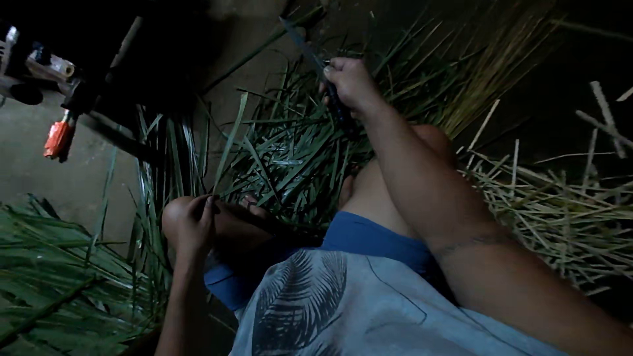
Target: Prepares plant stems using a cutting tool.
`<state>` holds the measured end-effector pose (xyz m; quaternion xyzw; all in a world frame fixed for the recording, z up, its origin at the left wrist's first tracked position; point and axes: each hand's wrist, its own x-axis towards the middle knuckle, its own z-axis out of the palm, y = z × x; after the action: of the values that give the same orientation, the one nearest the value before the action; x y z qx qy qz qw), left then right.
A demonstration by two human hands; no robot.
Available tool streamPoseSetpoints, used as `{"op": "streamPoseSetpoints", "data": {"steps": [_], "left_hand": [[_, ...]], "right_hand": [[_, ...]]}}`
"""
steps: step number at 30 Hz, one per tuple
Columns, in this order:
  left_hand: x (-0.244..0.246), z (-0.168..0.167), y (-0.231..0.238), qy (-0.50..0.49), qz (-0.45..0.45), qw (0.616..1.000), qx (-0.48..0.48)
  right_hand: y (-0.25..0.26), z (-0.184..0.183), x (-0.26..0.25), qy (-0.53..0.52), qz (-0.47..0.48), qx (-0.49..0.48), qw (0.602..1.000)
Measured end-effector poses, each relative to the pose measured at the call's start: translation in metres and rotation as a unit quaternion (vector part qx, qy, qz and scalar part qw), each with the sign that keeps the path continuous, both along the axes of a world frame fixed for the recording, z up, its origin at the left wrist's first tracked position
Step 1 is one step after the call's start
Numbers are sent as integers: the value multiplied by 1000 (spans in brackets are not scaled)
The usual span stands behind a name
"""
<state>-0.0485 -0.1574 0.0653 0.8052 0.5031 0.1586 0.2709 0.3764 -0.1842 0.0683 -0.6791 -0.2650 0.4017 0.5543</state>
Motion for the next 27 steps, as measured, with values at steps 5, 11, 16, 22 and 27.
{"op": "streamPoseSetpoints", "data": {"steps": [5,11,16,22,27], "left_hand": [[52,26,-12,41,67,997,-9],[91,19,-9,-36,2,999,-24],[104,14,-12,-68,-35,996,-43],[98,15,-16,-125,-21,984,-123],[94,17,-16,-151,-9,974,-170]], "right_hand": [[-7,2,-45,32,105,29,994],[-15,-2,-86,163,252,31,953],[-15,1,-77,220,203,61,952],[-16,2,-56,251,129,126,951],[-19,8,-49,237,96,147,956]]}}
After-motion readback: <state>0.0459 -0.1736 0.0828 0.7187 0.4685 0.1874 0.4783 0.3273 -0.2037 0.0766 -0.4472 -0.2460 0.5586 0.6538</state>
